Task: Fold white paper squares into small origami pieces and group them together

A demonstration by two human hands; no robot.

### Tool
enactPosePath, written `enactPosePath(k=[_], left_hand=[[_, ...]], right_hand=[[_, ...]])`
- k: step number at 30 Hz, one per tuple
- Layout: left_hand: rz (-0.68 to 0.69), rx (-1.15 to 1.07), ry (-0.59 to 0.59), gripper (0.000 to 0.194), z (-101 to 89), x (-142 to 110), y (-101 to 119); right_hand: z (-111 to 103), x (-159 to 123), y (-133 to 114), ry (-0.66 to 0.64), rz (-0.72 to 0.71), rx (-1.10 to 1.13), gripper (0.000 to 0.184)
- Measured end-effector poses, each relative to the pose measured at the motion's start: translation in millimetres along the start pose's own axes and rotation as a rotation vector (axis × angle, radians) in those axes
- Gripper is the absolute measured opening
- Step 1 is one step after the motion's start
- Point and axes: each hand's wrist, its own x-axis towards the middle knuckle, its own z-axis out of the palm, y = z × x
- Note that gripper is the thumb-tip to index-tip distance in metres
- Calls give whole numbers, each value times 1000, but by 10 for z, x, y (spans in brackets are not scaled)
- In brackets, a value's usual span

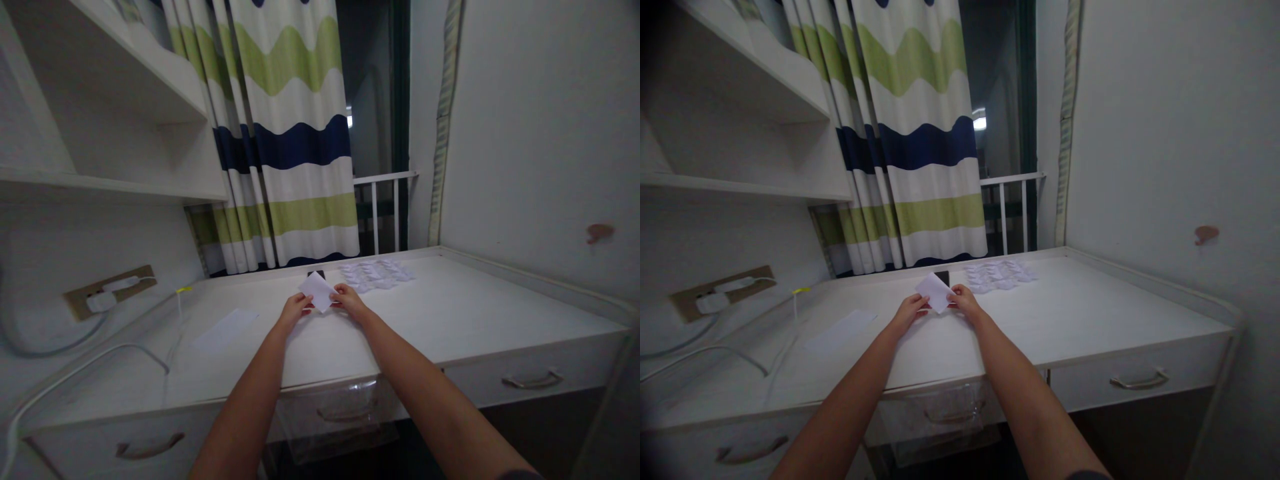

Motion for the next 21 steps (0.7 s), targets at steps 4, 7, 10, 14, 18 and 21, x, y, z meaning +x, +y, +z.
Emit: enactPosePath(k=[4, 7, 10, 14, 18, 21], left_hand=[[62, 23, 81, 34, 2, 35, -12], [88, 41, 85, 32, 4, 56, -24], [102, 59, 58, 30, 9, 65, -37], [109, 82, 60, 30, 18, 59, -41], [62, 60, 39, 29, 29, 34, -26], [23, 35, -14, 29, 35, 20, -17]], right_hand=[[17, -20, 0, -51, 22, -47, 29], [41, -50, -18, -73, 33, -77, 33], [58, -83, -43, -88, 26, -83, 23], [53, -102, -50, -153, 20, -100, 16], [40, -81, -36, -117, -4, -92, 16], [42, -61, -28, -93, -5, -73, 16]])
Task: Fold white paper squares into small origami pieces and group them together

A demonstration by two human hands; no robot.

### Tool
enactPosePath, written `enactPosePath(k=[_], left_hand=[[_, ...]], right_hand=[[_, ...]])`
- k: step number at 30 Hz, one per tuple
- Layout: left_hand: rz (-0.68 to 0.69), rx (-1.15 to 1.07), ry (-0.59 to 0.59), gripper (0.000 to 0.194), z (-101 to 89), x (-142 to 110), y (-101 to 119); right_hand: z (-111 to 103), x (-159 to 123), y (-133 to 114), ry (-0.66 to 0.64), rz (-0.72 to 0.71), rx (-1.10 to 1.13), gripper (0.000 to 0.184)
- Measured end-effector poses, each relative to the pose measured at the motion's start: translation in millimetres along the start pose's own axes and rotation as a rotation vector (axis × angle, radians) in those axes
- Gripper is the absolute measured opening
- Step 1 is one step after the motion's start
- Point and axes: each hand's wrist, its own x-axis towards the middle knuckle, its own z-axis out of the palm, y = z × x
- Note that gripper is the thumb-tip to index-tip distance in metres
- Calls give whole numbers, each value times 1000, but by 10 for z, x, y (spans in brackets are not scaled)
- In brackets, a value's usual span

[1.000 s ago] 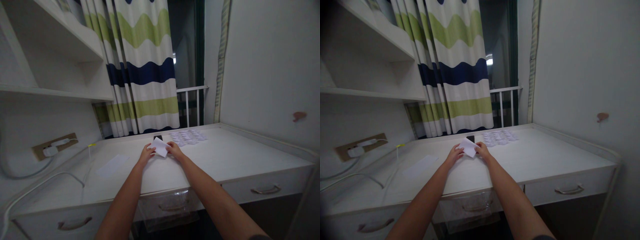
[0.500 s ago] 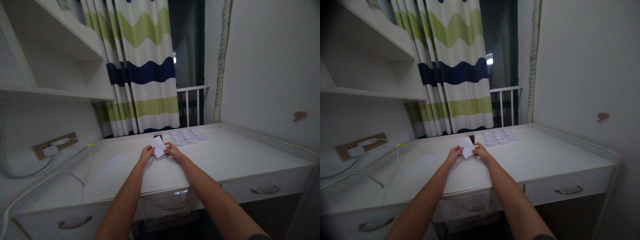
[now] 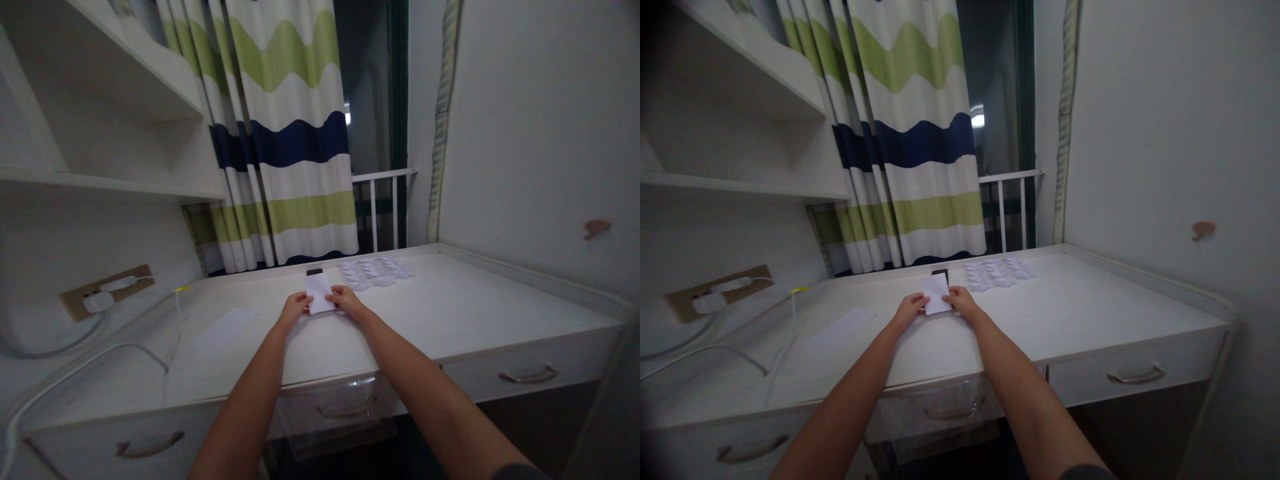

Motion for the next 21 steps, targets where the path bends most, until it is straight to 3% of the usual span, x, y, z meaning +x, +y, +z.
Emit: enactPosePath(k=[11, 21], left_hand=[[19, 8, 3, 28, -19, 32, -38], [39, 45, 41, 29, -27, 34, -15]], right_hand=[[2, -15, 5, -33, 11, 25, 13], [7, 2, -14, 24, 21, 43, 16]])
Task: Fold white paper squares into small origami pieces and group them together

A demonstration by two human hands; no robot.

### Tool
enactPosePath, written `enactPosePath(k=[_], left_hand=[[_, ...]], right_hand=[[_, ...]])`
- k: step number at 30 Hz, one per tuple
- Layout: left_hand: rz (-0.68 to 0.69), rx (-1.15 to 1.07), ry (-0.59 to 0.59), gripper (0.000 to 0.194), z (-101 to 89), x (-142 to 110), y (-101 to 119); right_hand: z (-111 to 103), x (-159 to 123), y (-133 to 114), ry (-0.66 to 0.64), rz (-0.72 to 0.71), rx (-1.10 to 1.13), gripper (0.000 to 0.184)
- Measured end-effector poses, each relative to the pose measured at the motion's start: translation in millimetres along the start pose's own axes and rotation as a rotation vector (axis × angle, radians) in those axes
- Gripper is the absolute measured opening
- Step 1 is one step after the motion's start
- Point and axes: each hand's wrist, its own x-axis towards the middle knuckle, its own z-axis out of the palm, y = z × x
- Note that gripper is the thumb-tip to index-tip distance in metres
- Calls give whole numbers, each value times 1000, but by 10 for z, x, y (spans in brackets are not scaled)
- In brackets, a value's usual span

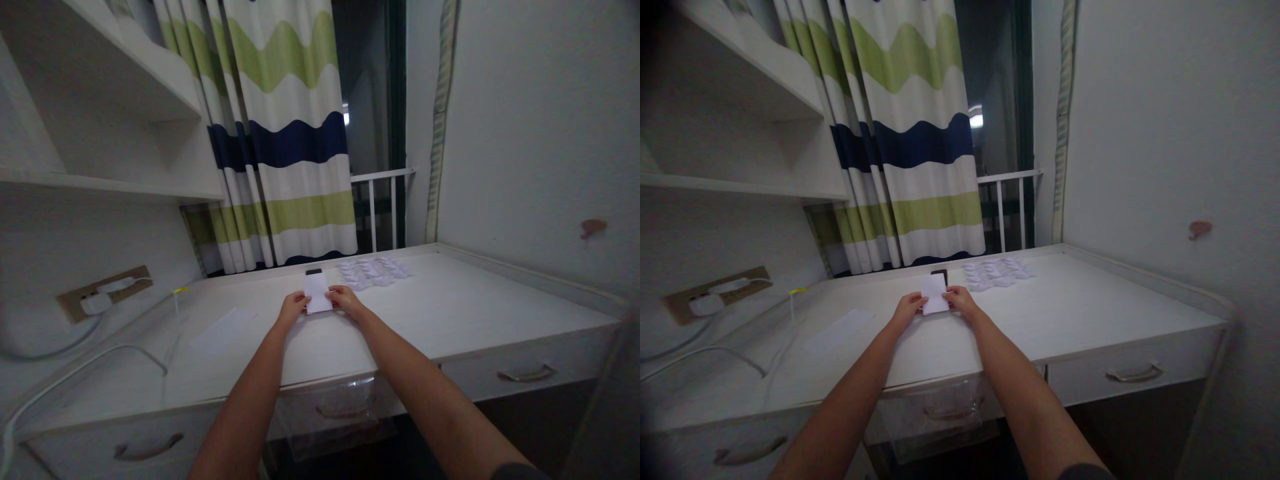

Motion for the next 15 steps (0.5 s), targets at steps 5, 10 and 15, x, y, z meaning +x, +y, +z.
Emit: enactPosePath(k=[5, 10, 15], left_hand=[[4, -8, -9, 30, -2, 5, -10], [-1, -27, -5, 30, 1, 2, -3], [21, -19, -7, 30, -10, 21, -20]], right_hand=[[-18, 17, 28, -22, -22, -8, 17], [-22, 15, 32, -45, -27, -7, 17], [-26, 29, 50, -19, -5, 0, 17]])
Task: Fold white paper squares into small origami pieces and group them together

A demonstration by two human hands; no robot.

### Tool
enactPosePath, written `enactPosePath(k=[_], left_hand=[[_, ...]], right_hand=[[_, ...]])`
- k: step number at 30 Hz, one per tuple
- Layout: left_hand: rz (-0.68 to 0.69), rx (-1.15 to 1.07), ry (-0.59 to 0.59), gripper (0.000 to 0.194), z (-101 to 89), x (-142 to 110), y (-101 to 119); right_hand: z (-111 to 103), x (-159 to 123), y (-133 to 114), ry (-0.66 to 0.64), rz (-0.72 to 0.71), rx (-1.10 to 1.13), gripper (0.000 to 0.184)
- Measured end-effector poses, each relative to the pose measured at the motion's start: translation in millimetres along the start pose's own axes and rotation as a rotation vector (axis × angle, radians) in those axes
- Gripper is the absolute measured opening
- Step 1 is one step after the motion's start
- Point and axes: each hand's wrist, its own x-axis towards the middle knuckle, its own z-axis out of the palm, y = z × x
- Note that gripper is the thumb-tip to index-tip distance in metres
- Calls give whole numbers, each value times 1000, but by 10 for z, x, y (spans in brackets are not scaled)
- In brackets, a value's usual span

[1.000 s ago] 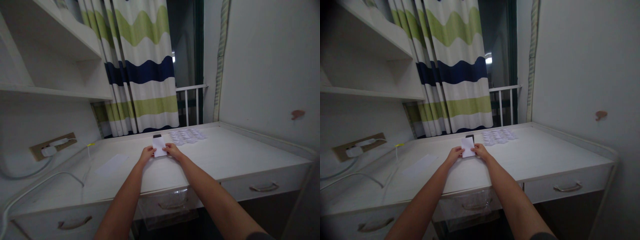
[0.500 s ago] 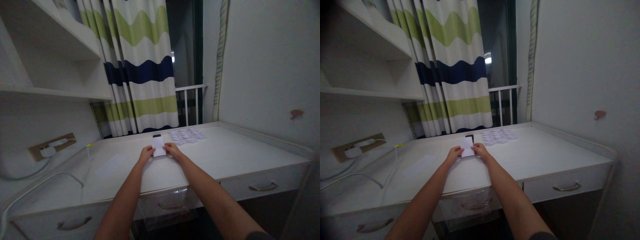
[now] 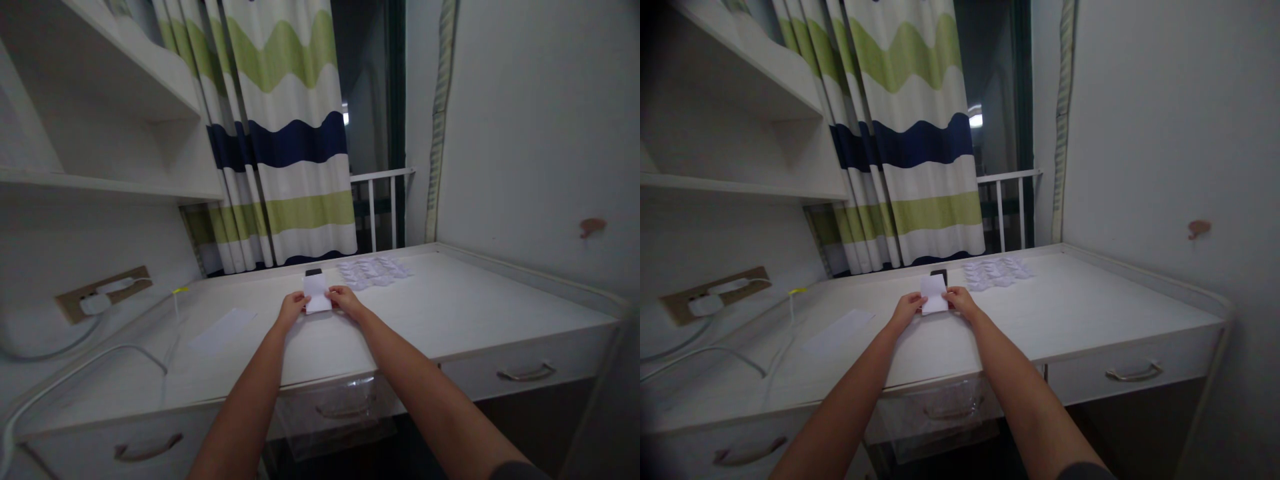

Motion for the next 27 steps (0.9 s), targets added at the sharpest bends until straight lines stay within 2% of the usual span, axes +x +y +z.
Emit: enactPosePath(k=[18, 22, 27], left_hand=[[46, 81, 91, 25, -13, 16, 4], [44, 92, 84, 24, -13, 17, 6], [58, 101, 96, 24, -14, -7, 39]], right_hand=[[-7, 41, 51, 28, 16, -49, 7], [-1, 32, 25, 4, 8, -57, 6], [10, -2, -10, 36, 23, -35, 6]])
